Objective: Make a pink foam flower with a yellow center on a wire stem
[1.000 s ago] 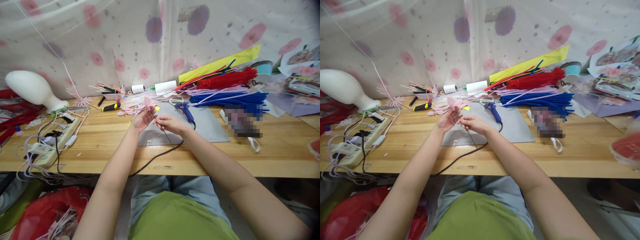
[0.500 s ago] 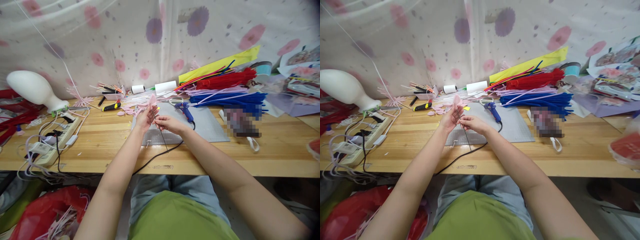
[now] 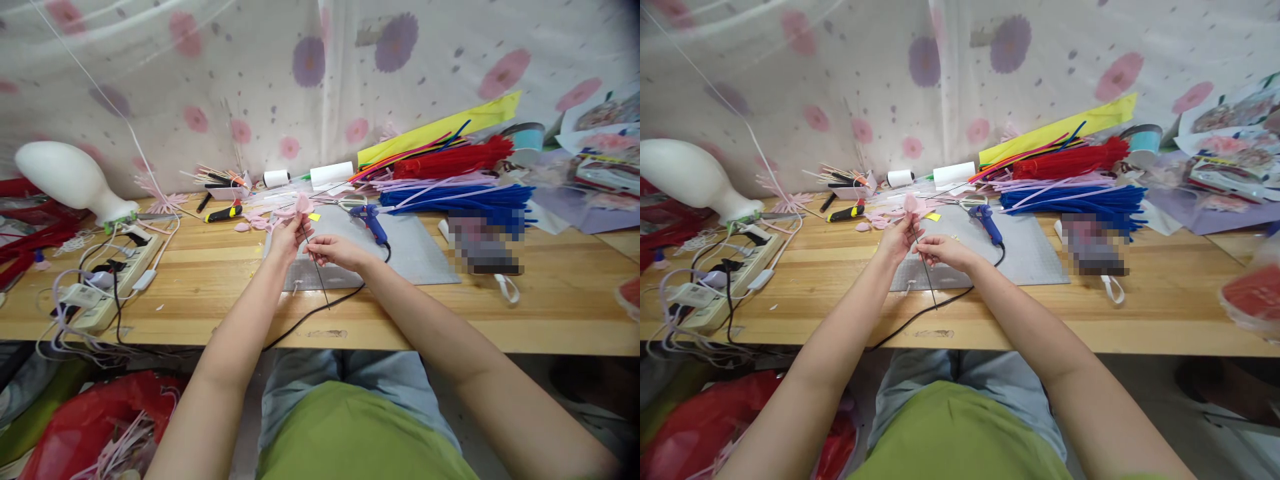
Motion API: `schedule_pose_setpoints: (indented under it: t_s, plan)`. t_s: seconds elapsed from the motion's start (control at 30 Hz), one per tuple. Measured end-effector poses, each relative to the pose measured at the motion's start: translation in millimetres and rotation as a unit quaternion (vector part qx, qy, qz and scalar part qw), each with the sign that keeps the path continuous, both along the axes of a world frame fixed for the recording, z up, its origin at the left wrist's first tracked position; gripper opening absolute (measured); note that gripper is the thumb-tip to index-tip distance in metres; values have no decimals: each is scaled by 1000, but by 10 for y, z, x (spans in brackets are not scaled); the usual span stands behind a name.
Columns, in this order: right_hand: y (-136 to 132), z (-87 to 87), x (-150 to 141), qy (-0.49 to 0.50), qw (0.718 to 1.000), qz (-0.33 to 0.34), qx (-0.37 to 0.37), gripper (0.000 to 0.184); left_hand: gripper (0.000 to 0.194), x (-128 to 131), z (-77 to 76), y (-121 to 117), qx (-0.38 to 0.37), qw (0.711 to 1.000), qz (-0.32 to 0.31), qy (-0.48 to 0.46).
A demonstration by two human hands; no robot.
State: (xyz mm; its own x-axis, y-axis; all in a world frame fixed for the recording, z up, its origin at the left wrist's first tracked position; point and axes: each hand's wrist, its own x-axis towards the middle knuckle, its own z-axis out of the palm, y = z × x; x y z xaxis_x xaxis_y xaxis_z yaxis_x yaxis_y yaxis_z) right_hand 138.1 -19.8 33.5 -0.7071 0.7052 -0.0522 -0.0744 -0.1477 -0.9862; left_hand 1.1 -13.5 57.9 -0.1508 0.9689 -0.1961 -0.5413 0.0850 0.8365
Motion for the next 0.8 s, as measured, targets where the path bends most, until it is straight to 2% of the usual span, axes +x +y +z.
schedule_pose_setpoints:
  t_s: [0.2, 0.4, 0.5, 0.6, 0.67, 0.7, 0.73, 0.8]
  plan:
    - [26, -24, 102, -4, 1000, -27, -16, 38, 17, -89, 67, -30, -16, 1000, -12, 11]
    - [32, -46, 364, -27, 998, -59, -12, 37, 16, -211, 92, -26, -69, 998, 0, 4]
    - [-9, -27, 564, -74, 994, -80, 25, 36, 15, -260, 74, -20, -100, 995, 3, -13]
    - [-91, 80, 890, -171, 978, -75, 89, 32, 16, -301, 31, -31, -112, 993, 12, -34]
    - [-142, 189, 1208, -273, 953, -68, 113, 25, 16, -323, -2, -42, -116, 992, 16, -41]
    - [-158, 243, 1396, -326, 932, -93, 130, 20, 15, -330, -15, -46, -119, 992, 15, -42]
    - [-166, 290, 1596, -381, 902, -135, 154, 15, 15, -333, -24, -50, -123, 991, 13, -41]
    - [-156, 347, 2008, -482, 812, -254, 209, 18, 16, -328, -29, -52, -128, 991, 9, -38]
